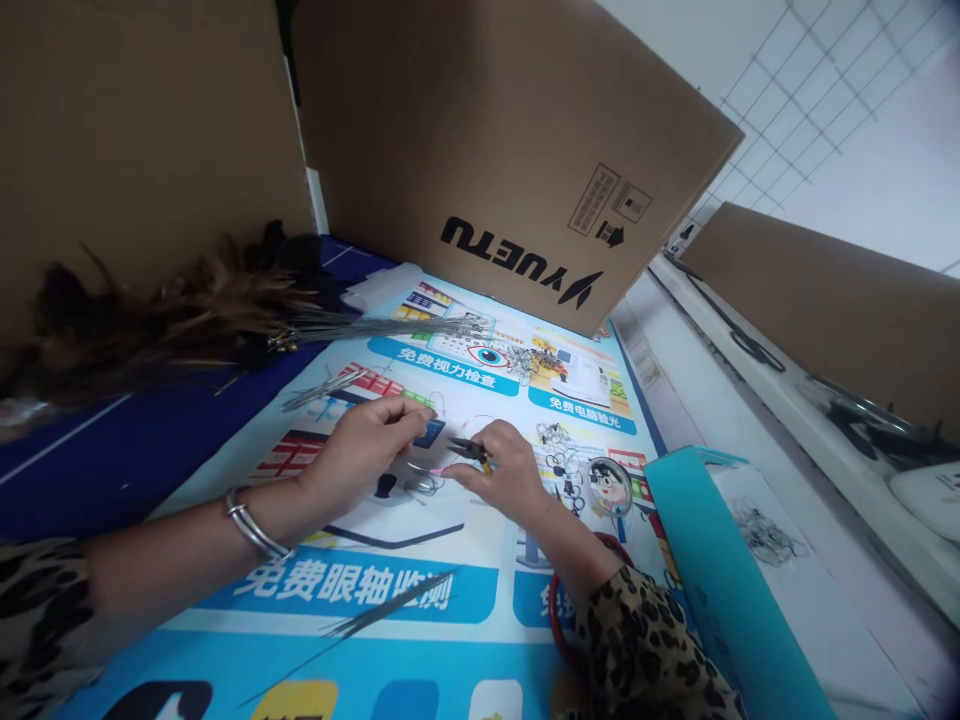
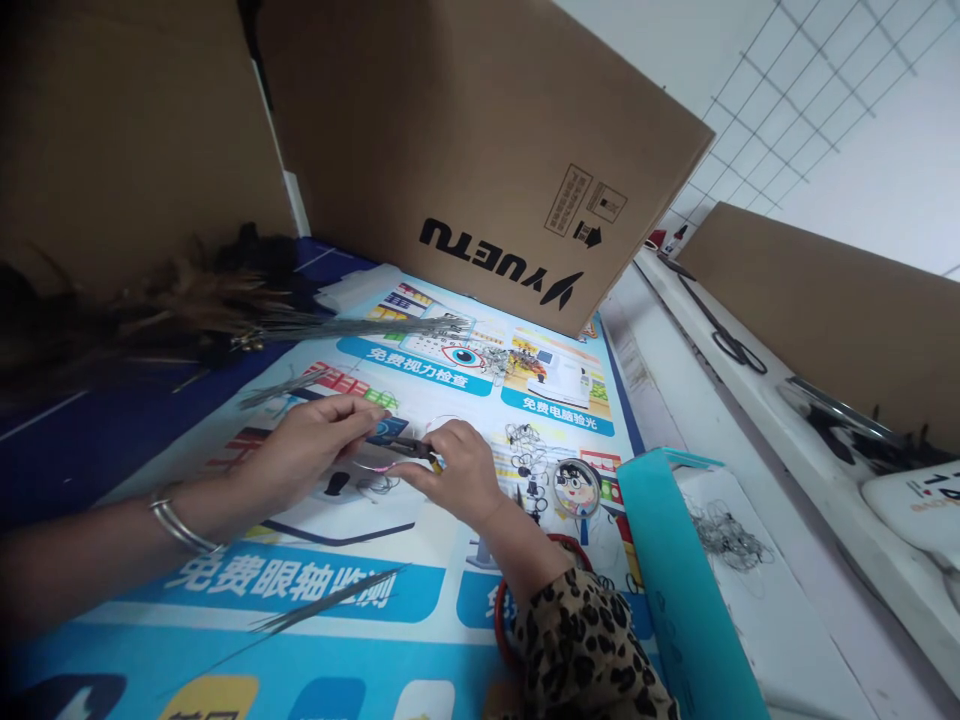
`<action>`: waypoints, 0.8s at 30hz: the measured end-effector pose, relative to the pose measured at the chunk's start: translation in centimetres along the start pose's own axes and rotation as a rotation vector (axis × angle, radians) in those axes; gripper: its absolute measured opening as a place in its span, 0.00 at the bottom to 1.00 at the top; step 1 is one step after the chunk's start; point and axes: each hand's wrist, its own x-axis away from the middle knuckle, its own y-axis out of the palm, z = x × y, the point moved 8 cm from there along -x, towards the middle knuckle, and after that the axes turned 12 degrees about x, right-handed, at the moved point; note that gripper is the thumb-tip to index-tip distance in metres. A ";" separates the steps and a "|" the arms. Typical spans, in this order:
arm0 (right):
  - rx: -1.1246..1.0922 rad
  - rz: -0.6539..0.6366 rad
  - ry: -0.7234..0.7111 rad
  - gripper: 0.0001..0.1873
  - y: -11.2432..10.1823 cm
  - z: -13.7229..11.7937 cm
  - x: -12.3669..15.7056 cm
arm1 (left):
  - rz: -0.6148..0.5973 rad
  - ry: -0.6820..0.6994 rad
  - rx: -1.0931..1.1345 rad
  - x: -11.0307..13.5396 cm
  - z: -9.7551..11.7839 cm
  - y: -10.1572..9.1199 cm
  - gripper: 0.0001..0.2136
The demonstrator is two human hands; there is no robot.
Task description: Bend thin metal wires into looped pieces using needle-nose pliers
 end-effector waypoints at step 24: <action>-0.406 -0.090 0.499 0.14 0.4 3.9 0.5 | -0.171 -0.180 0.006 0.9 -1.0 1.5 0.13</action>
